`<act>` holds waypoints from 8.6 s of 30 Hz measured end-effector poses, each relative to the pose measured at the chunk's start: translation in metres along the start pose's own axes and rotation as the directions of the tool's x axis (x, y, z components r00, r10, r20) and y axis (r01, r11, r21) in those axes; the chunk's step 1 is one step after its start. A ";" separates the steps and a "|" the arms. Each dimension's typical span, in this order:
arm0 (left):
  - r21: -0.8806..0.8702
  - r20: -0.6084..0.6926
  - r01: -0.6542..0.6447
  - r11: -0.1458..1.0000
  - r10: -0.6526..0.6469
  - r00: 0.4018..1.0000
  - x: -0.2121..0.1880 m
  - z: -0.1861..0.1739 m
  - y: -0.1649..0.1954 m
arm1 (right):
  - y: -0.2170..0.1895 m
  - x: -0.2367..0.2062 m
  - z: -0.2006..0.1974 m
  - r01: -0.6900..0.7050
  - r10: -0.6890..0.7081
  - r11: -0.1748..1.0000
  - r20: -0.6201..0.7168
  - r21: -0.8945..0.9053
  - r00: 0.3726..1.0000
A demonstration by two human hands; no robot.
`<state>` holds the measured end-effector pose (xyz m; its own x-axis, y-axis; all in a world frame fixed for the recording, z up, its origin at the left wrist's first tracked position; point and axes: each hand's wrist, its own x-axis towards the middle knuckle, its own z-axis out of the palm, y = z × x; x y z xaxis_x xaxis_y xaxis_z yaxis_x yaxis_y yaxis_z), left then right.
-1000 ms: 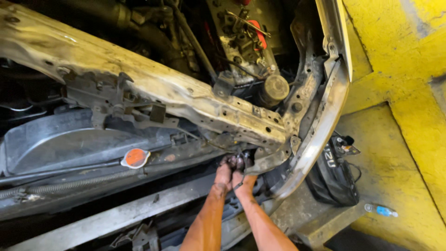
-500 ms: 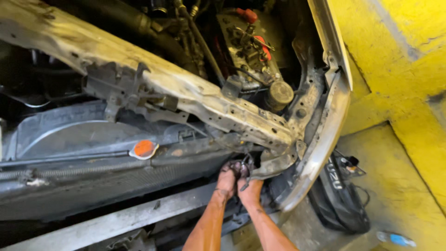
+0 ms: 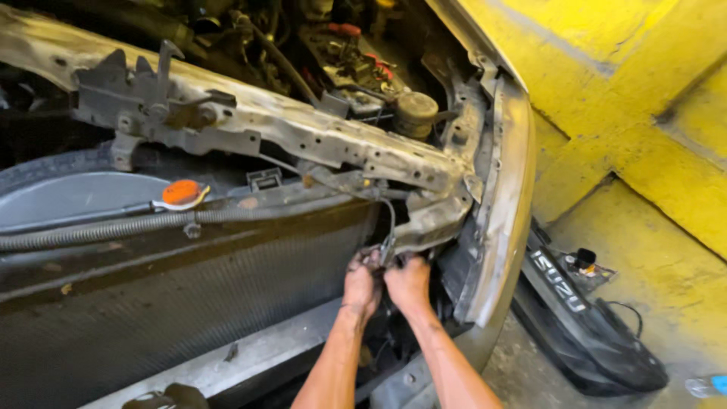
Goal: The person retrieves a tool from a red tray and uses it to tighten a bolt on the front frame of a vehicle with the hood open. The person repeatedly reaches into the engine bay to adjust the fastener near the radiator support.
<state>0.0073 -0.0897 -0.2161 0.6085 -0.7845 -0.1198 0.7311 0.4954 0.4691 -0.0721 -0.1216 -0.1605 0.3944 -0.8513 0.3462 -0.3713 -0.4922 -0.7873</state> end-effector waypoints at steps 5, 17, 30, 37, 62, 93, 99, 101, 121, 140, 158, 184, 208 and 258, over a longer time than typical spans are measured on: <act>0.003 -0.011 0.001 1.000 -0.001 1.000 -0.018 0.010 0.010 | -0.002 -0.010 0.008 -0.044 0.036 0.994 -0.086 -0.102 0.996; -0.046 0.078 -0.180 0.983 0.183 0.980 -0.040 0.004 0.021 | -0.019 -0.035 0.020 -0.079 0.052 0.988 -0.193 -0.132 0.980; -0.079 0.160 -0.125 0.989 0.136 0.978 -0.028 -0.011 0.012 | -0.006 -0.042 0.013 0.126 -0.127 0.992 -0.094 -0.011 0.988; -0.053 0.135 -0.133 0.990 0.139 0.981 -0.023 -0.013 0.012 | -0.013 -0.044 0.016 0.153 -0.157 0.987 -0.137 -0.042 0.978; 0.292 0.265 -0.179 0.940 0.100 0.959 -0.011 -0.041 0.030 | 0.020 -0.039 0.018 0.310 -0.323 0.944 -0.144 -0.109 0.935; 0.488 0.185 -0.261 0.833 0.194 0.963 -0.001 -0.054 0.017 | 0.032 -0.042 0.023 0.438 -0.450 0.888 -0.069 -0.141 0.890; 0.453 0.179 -0.225 0.863 0.159 0.971 0.002 -0.055 0.014 | 0.039 -0.040 0.030 0.422 -0.436 0.898 -0.122 -0.127 0.892; 0.467 0.181 -0.269 0.842 0.206 0.962 0.003 -0.055 0.013 | 0.041 -0.036 0.033 0.409 -0.422 0.906 -0.174 -0.104 0.890; 0.407 0.185 -0.041 0.913 -0.038 0.982 0.022 -0.068 0.007 | 0.054 -0.030 0.033 0.333 -0.343 0.938 -0.120 -0.093 0.932; 0.441 0.205 -0.052 0.896 -0.044 0.978 0.020 -0.071 0.009 | 0.050 -0.031 0.027 0.185 -0.190 0.980 -0.068 -0.071 0.979; 0.444 0.249 -0.061 0.894 -0.058 0.967 0.024 -0.075 0.007 | 0.056 -0.028 0.030 0.196 -0.200 0.979 -0.086 -0.051 0.976; 0.766 0.321 -0.419 0.487 0.274 0.907 0.013 -0.075 -0.003 | 0.053 -0.030 0.035 0.128 -0.119 0.990 -0.142 0.056 0.983; 0.656 0.295 -0.318 0.685 0.155 0.943 0.035 -0.083 -0.008 | 0.057 -0.024 0.037 0.123 -0.122 0.992 -0.116 0.001 0.986; 0.606 0.438 -0.329 0.724 0.042 0.898 0.042 -0.087 -0.006 | 0.047 0.002 0.031 -0.089 0.042 0.953 0.165 0.290 0.985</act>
<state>0.0557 -0.0934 -0.2995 0.4422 -0.8469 0.2953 0.1423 0.3914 0.9092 -0.0622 -0.1411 -0.2125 0.5112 -0.8298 0.2239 -0.1453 -0.3401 -0.9291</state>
